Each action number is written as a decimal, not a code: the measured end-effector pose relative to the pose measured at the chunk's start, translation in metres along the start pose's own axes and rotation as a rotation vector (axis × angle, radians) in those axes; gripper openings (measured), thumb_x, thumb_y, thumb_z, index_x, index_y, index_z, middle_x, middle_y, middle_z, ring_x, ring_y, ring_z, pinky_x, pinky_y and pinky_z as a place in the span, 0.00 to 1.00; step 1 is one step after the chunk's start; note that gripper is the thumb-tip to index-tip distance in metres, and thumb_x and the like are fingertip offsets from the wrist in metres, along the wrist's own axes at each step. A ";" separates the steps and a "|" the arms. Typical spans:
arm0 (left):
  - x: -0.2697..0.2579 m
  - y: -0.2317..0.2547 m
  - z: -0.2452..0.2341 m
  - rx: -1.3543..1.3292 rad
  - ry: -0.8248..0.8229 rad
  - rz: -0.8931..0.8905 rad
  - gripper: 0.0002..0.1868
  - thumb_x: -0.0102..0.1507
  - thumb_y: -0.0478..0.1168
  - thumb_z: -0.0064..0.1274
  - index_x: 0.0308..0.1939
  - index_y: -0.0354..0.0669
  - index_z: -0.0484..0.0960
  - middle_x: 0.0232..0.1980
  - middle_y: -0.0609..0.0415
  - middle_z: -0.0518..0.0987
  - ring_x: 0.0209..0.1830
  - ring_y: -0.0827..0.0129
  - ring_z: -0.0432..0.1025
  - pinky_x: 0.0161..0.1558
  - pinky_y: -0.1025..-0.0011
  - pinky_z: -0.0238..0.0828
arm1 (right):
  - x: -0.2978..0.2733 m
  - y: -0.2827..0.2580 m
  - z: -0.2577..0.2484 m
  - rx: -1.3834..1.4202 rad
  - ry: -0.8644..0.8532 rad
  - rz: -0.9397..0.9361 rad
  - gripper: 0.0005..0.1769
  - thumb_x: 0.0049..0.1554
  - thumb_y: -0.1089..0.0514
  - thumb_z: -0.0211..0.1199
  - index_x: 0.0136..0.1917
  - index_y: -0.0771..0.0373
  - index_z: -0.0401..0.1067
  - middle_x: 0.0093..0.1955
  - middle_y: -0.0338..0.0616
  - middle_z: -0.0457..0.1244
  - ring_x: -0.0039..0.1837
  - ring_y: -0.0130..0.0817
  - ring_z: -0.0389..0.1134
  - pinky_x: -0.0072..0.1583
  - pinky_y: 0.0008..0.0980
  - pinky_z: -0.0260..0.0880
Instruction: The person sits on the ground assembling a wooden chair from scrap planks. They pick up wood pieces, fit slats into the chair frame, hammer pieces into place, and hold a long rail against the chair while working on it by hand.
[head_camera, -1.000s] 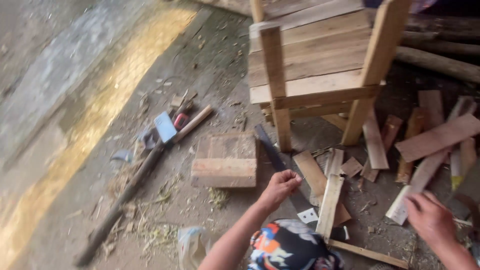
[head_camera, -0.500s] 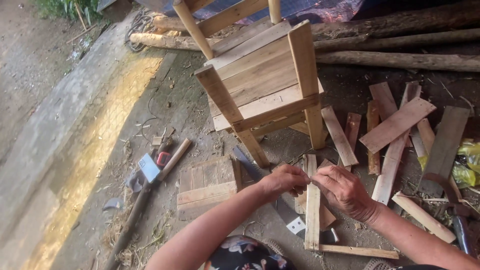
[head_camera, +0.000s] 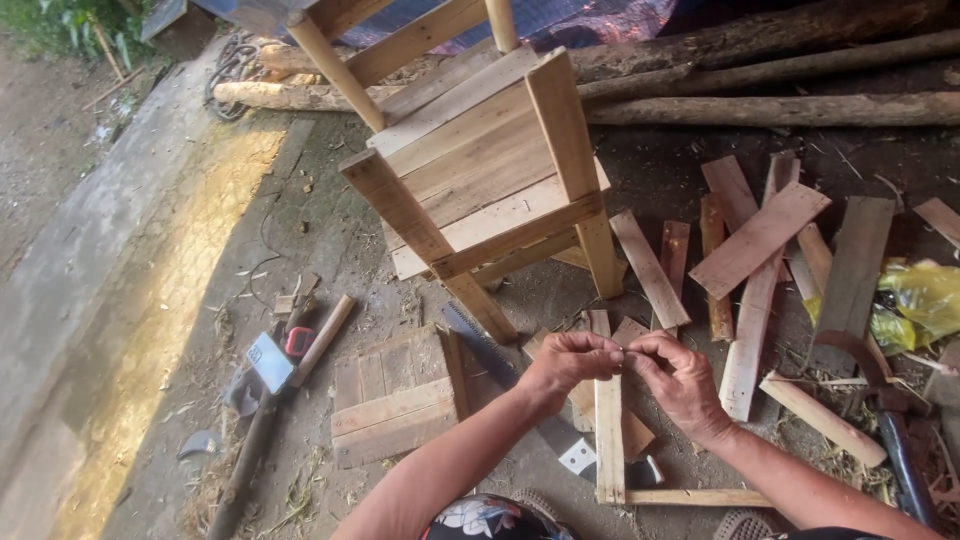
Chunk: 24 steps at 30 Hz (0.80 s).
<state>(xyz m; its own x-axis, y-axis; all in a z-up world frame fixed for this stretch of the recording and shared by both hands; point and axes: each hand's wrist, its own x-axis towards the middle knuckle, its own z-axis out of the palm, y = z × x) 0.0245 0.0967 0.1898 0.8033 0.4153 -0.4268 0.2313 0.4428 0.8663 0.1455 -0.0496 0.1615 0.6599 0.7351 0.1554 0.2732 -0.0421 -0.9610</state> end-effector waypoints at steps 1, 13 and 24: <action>0.004 -0.003 0.003 -0.043 0.026 0.003 0.10 0.58 0.38 0.71 0.39 0.40 0.88 0.33 0.48 0.85 0.37 0.70 0.82 0.43 0.76 0.82 | -0.001 0.003 0.001 0.021 0.011 0.050 0.04 0.57 0.61 0.66 0.42 0.59 0.82 0.41 0.41 0.72 0.46 0.30 0.73 0.53 0.37 0.72; 0.060 -0.013 0.012 0.323 0.142 0.177 0.07 0.57 0.36 0.70 0.38 0.42 0.90 0.32 0.52 0.84 0.32 0.77 0.76 0.35 0.77 0.76 | 0.027 0.023 -0.027 -0.033 -0.043 0.204 0.13 0.54 0.62 0.68 0.54 0.58 0.81 0.46 0.46 0.72 0.52 0.37 0.72 0.58 0.41 0.72; 0.093 -0.183 -0.029 0.927 0.271 -0.467 0.11 0.63 0.36 0.47 0.41 0.49 0.86 0.45 0.54 0.82 0.47 0.67 0.74 0.53 0.67 0.76 | -0.118 0.194 -0.023 -0.311 -0.508 0.613 0.08 0.54 0.54 0.61 0.40 0.51 0.81 0.30 0.28 0.66 0.31 0.20 0.60 0.36 0.21 0.60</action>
<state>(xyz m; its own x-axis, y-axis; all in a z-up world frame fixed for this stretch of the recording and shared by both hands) 0.0410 0.0776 -0.0166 0.4051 0.5742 -0.7114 0.9022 -0.1252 0.4127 0.1368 -0.1594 -0.0384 0.3807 0.7328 -0.5639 0.1991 -0.6605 -0.7239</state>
